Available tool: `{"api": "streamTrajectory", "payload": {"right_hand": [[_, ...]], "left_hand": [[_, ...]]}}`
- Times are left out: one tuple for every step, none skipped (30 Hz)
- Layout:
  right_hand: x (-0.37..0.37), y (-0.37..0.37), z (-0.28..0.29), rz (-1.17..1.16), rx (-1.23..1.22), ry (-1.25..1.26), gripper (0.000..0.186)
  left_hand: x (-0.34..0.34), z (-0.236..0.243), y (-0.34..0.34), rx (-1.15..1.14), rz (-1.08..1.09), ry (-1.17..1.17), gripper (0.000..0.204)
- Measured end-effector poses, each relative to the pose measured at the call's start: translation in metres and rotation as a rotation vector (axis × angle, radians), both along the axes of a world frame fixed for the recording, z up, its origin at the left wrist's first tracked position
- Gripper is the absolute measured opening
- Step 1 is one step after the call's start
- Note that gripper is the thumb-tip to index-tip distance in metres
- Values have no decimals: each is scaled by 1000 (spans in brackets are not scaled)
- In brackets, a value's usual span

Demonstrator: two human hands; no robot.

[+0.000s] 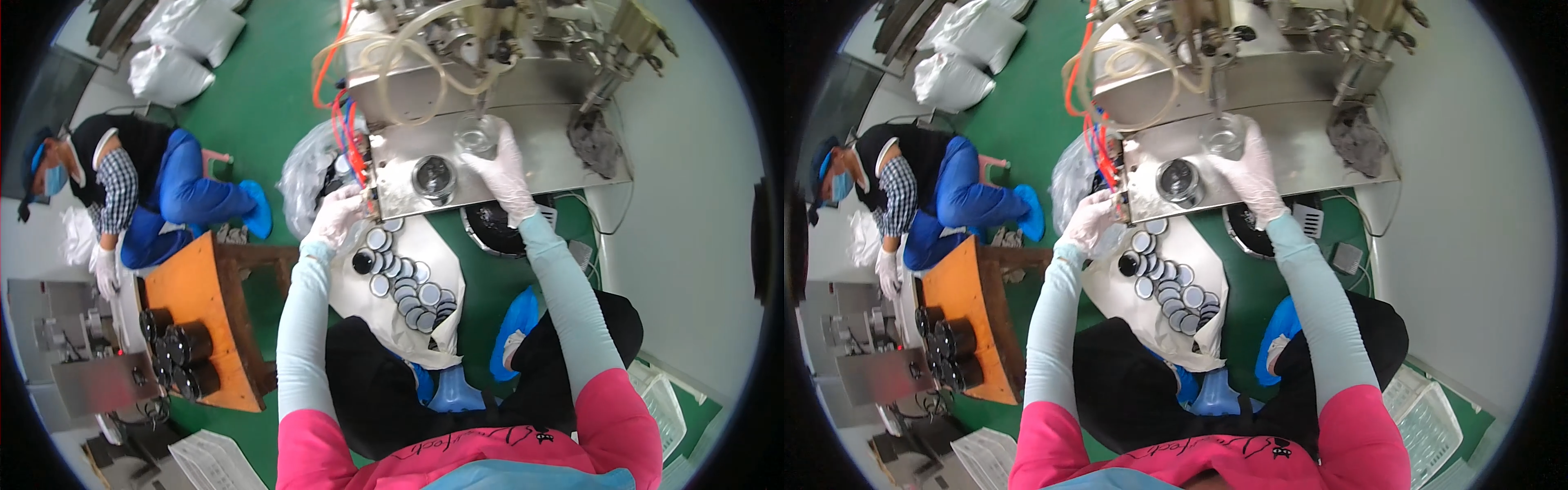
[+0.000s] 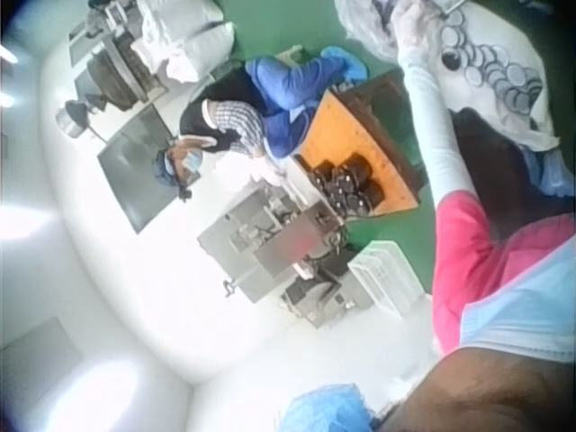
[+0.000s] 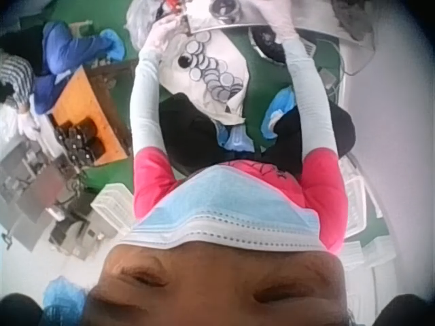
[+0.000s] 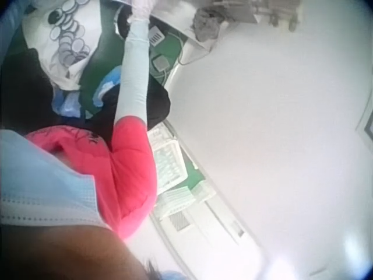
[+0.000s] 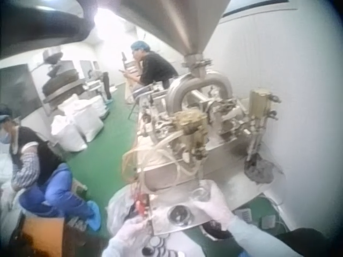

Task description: Operating a vacuum sealing machine to seal glass jars and then applying lids manually.

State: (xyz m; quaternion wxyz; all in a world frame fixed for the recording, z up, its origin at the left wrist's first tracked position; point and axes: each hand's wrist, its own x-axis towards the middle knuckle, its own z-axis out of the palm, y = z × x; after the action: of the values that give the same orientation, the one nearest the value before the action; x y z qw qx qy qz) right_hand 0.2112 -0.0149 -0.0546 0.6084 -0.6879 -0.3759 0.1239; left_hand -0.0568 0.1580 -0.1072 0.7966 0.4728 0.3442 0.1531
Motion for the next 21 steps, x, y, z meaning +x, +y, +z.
{"api": "streamTrajectory", "payload": {"right_hand": [[7, -2, -7, 28, 8, 112, 64], [8, -1, -8, 35, 8, 117, 64], [10, -1, -8, 22, -23, 77, 63], [10, -2, -6, 7, -50, 37, 63], [5, -1, -2, 2, -47, 35, 63], [-4, 1, 2, 15, -21, 56, 62], [-3, -1, 4, 9, -8, 63, 62], [0, -1, 0, -13, -44, 15, 63], [2, 0, -3, -8, -25, 38, 64], [-1, 3, -6, 10, 0, 73, 65], [3, 5, -10, 11, -33, 68, 66], [6, 3, -14, -9, -32, 62, 66], [7, 3, -14, 5, -44, 70, 66], [8, 3, -14, 21, -55, 79, 66], [9, 1, -15, 19, -55, 90, 65], [10, 1, -15, 15, -55, 90, 65], [11, 1, -15, 19, -45, 105, 65], [11, 1, -16, 25, -35, 121, 65], [11, 1, -14, 26, -33, 123, 65], [10, 1, -12, 32, -34, 131, 65], [9, 1, -11, 39, -34, 139, 65]], "left_hand": [[10, 5, -6, -6, -2, -2, 26], [17, 16, -11, -8, -4, -4, 26], [19, 20, -12, -14, -1, -7, 25], [12, 16, -9, -11, 0, -6, 25], [3, 9, -3, -12, -2, -4, 26], [-5, 2, 3, -13, -8, -3, 27], [1, 4, -2, -38, -6, 2, 27], [1, 7, -3, -35, -8, -8, 26], [4, 8, -6, -46, -8, -23, 24], [2, 15, -8, -52, 7, -27, 23], [2, 15, -8, -52, -15, -34, 23], [2, 14, -7, -46, -8, -34, 22], [2, 13, -6, -38, 7, -29, 21], [2, 12, -5, -36, -2, -27, 21], [2, 10, -4, -37, -4, -9, 21], [4, 10, -4, -39, -5, 6, 21], [5, 10, -4, -38, -7, 7, 21], [6, 10, -5, -38, -8, -4, 21], [5, 11, -5, -38, -5, -13, 21], [4, 10, -4, -37, -3, -11, 21], [3, 9, -2, -32, -2, -3, 21]]}}
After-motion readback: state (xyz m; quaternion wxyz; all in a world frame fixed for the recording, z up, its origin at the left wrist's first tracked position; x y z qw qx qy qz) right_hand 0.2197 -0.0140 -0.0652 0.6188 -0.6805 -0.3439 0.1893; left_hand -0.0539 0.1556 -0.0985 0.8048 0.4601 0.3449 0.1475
